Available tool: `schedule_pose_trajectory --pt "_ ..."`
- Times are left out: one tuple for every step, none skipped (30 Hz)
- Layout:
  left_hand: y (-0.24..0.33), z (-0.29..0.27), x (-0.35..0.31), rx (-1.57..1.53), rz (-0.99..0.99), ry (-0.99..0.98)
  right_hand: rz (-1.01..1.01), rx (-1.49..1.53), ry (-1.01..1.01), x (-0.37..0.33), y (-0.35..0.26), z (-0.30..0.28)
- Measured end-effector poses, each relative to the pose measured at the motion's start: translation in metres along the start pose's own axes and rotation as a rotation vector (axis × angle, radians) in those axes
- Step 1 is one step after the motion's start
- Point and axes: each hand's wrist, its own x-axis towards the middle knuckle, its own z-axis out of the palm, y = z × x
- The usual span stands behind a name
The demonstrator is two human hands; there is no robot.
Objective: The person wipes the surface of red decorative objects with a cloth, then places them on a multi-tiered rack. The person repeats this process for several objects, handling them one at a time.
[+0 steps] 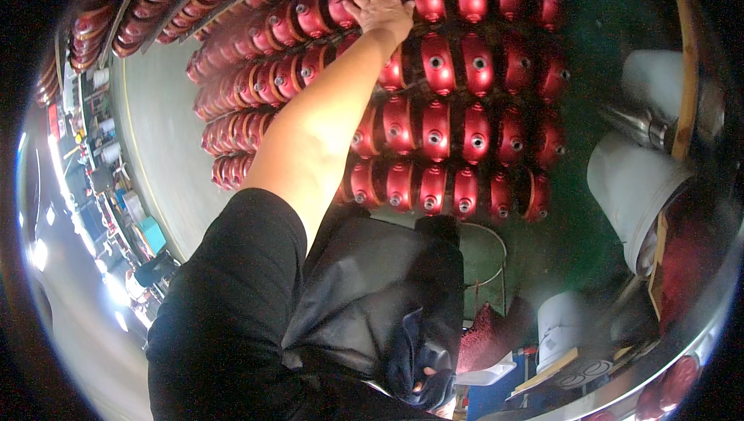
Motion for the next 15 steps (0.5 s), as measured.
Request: schedule_pose_trajectory --pt "-0.014 -0.001 0.003 0.082 -0.033 -0.019 0.019 -0.002 -0.008 0.001 -0.002 0.0" --pt "-0.025 -0.002 0.006 0.1 -0.026 -0.127 0.037 -0.002 -0.013 0.003 -0.005 0.0" --pt "-0.036 -0.003 0.009 0.111 -0.021 -0.248 0.052 0.003 -0.021 0.004 -0.008 0.001" --pt "-0.043 -0.004 0.011 -0.068 -0.05 -0.356 0.07 0.0 -0.026 0.005 -0.011 0.001" --pt "-0.047 -0.003 0.013 -0.076 -0.043 -0.394 0.085 -0.003 -0.033 0.007 -0.014 0.002" --pt "-0.051 -0.003 0.013 -0.08 -0.016 -0.364 0.102 -0.006 -0.037 0.006 -0.018 0.002" --pt "-0.056 -0.003 0.013 -0.092 0.009 -0.328 0.114 -0.008 -0.045 0.007 -0.021 0.002" --pt "-0.064 -0.002 0.011 -0.125 0.025 -0.267 0.126 -0.011 -0.048 0.007 -0.024 0.003" --pt "-0.077 -0.004 0.01 -0.114 0.033 -0.194 0.138 -0.015 -0.052 0.008 -0.028 0.005" --pt "-0.091 -0.005 0.012 -0.119 -0.015 -0.132 0.151 -0.018 -0.056 0.007 -0.031 0.005" --pt "-0.108 -0.008 0.013 -0.12 -0.062 -0.066 0.162 -0.019 -0.057 0.007 -0.034 0.006" --pt "-0.128 -0.011 0.015 -0.135 -0.1 -0.05 0.176 -0.021 -0.061 0.007 -0.037 0.008" --pt "-0.149 -0.014 0.02 -0.15 -0.162 -0.082 0.191 -0.022 -0.065 0.007 -0.04 0.009" --pt "-0.168 -0.016 0.021 -0.13 -0.177 -0.092 0.204 -0.024 -0.066 0.007 -0.043 0.011" --pt "-0.186 -0.018 0.022 -0.123 -0.192 -0.112 0.215 -0.023 -0.066 0.008 -0.046 0.014"
